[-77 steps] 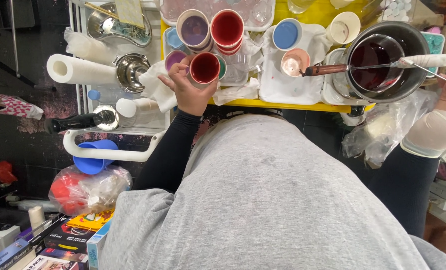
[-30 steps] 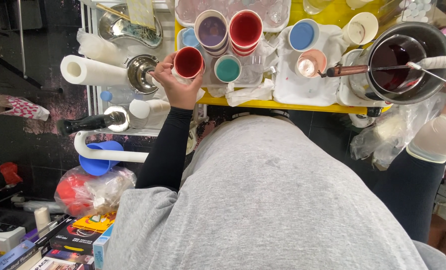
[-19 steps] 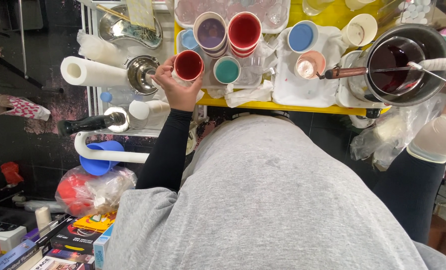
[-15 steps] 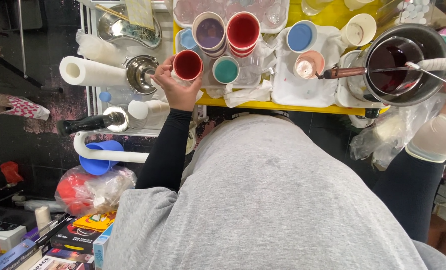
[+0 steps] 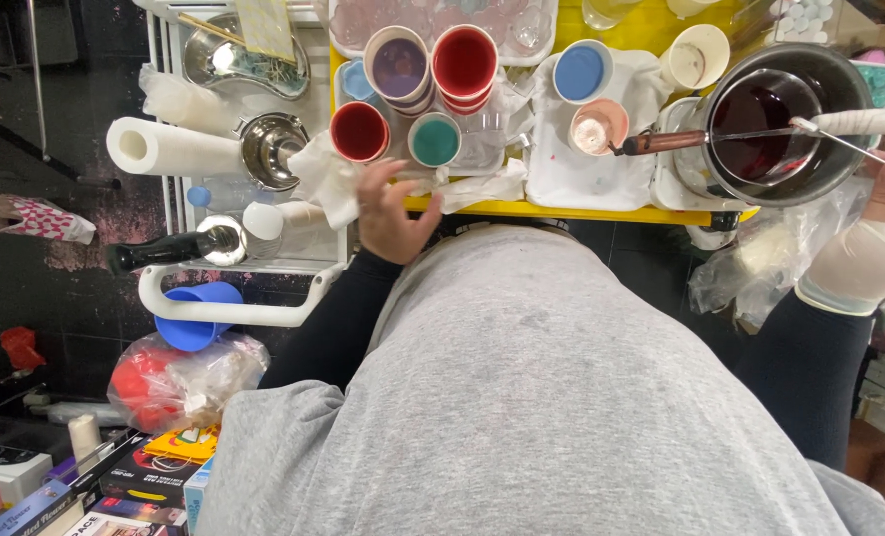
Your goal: The recorder is adding liquid fragrance or dye to a pot of melted wax and stirring it thoroughly.
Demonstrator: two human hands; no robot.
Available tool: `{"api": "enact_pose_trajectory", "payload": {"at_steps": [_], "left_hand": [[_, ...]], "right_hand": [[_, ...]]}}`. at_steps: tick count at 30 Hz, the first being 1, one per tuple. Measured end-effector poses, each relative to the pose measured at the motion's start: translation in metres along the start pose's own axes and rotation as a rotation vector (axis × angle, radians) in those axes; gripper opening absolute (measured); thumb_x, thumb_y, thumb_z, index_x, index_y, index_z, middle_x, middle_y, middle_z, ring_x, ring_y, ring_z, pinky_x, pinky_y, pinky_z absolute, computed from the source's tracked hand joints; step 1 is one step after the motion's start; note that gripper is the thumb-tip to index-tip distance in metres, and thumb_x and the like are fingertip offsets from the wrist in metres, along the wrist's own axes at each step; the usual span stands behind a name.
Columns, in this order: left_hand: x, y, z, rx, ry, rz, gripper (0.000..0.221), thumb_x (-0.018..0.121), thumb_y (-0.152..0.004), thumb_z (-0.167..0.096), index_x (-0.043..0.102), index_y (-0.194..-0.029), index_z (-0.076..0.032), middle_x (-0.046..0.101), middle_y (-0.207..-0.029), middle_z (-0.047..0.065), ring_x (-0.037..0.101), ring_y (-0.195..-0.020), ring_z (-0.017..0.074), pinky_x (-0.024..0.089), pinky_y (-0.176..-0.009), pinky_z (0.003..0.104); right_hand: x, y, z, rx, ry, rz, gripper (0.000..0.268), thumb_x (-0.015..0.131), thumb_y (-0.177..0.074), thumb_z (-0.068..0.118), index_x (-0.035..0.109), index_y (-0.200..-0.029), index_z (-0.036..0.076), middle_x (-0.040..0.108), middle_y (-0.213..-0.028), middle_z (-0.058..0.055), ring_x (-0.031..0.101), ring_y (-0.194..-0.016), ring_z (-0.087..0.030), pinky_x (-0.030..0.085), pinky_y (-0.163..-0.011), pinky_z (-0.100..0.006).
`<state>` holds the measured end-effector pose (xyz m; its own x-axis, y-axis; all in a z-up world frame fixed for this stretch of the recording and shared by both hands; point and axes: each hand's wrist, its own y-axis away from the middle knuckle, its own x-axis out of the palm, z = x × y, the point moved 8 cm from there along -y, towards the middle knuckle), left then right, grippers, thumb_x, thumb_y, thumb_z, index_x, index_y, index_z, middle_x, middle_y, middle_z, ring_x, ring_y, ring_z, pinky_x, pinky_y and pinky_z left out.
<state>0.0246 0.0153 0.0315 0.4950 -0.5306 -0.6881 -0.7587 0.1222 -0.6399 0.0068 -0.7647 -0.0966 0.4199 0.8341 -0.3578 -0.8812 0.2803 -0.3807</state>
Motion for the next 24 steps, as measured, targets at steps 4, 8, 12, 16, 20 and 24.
{"api": "enact_pose_trajectory", "payload": {"at_steps": [4, 8, 12, 16, 20, 24], "left_hand": [[0.034, -0.019, -0.032, -0.065, 0.092, 0.268, 0.059, 0.082, -0.090, -0.023, 0.038, -0.128, -0.012, 0.040, -0.147, 0.019, 0.046, -0.135, 0.0379, 0.041, -0.115, 0.048], [0.053, -0.026, -0.030, -0.227, 0.058, 0.285, 0.064, 0.078, -0.085, -0.018, 0.035, -0.132, -0.006, 0.032, -0.154, 0.030, 0.045, -0.135, 0.0496, 0.047, -0.105, 0.051], [0.072, -0.017, -0.013, -0.311, 0.032, 0.341, 0.064, 0.076, -0.089, -0.017, 0.033, -0.135, -0.005, 0.030, -0.157, 0.031, 0.052, -0.129, 0.0494, 0.049, -0.101, 0.053], [0.069, -0.022, -0.010, -0.365, -0.005, 0.348, 0.065, 0.077, -0.091, -0.017, 0.032, -0.137, -0.004, 0.032, -0.156, 0.032, 0.057, -0.123, 0.0489, 0.052, -0.097, 0.054], [0.063, -0.031, -0.018, -0.321, -0.007, 0.270, 0.069, 0.077, -0.092, -0.014, 0.030, -0.141, -0.004, 0.030, -0.154, 0.030, 0.048, -0.135, 0.0493, 0.049, -0.106, 0.053], [0.067, -0.029, -0.017, -0.307, 0.061, 0.177, 0.075, 0.080, -0.090, -0.012, 0.028, -0.143, -0.004, 0.029, -0.152, 0.028, 0.039, -0.143, 0.0480, 0.044, -0.114, 0.053]], "right_hand": [[0.025, -0.002, -0.011, 0.051, 0.033, 0.071, 0.027, 0.053, -0.123, 0.023, 0.061, -0.132, 0.000, 0.067, -0.123, -0.014, 0.072, -0.111, -0.021, 0.064, -0.104, -0.031], [0.090, -0.012, 0.201, -0.089, 0.007, 0.006, 0.028, 0.063, -0.124, 0.023, 0.057, -0.117, -0.003, 0.070, -0.113, -0.020, 0.074, -0.104, -0.028, 0.066, -0.098, -0.039], [0.083, -0.010, 0.192, -0.060, -0.002, 0.005, 0.022, 0.064, -0.124, 0.017, 0.058, -0.117, -0.003, 0.072, -0.114, -0.020, 0.074, -0.104, -0.027, 0.067, -0.099, -0.038], [0.075, -0.007, 0.168, -0.004, -0.023, 0.013, 0.011, 0.064, -0.124, 0.005, 0.059, -0.118, -0.003, 0.074, -0.114, -0.020, 0.075, -0.104, -0.025, 0.068, -0.100, -0.037], [0.067, -0.012, 0.142, 0.042, -0.047, 0.027, 0.005, 0.064, -0.119, -0.001, 0.060, -0.119, -0.003, 0.075, -0.115, -0.020, 0.077, -0.106, -0.026, 0.067, -0.098, -0.035], [0.086, -0.023, 0.207, 0.020, -0.061, 0.022, 0.004, 0.064, -0.119, -0.002, 0.060, -0.118, -0.003, 0.073, -0.112, -0.019, 0.073, -0.102, -0.024, 0.066, -0.098, -0.035]]}}
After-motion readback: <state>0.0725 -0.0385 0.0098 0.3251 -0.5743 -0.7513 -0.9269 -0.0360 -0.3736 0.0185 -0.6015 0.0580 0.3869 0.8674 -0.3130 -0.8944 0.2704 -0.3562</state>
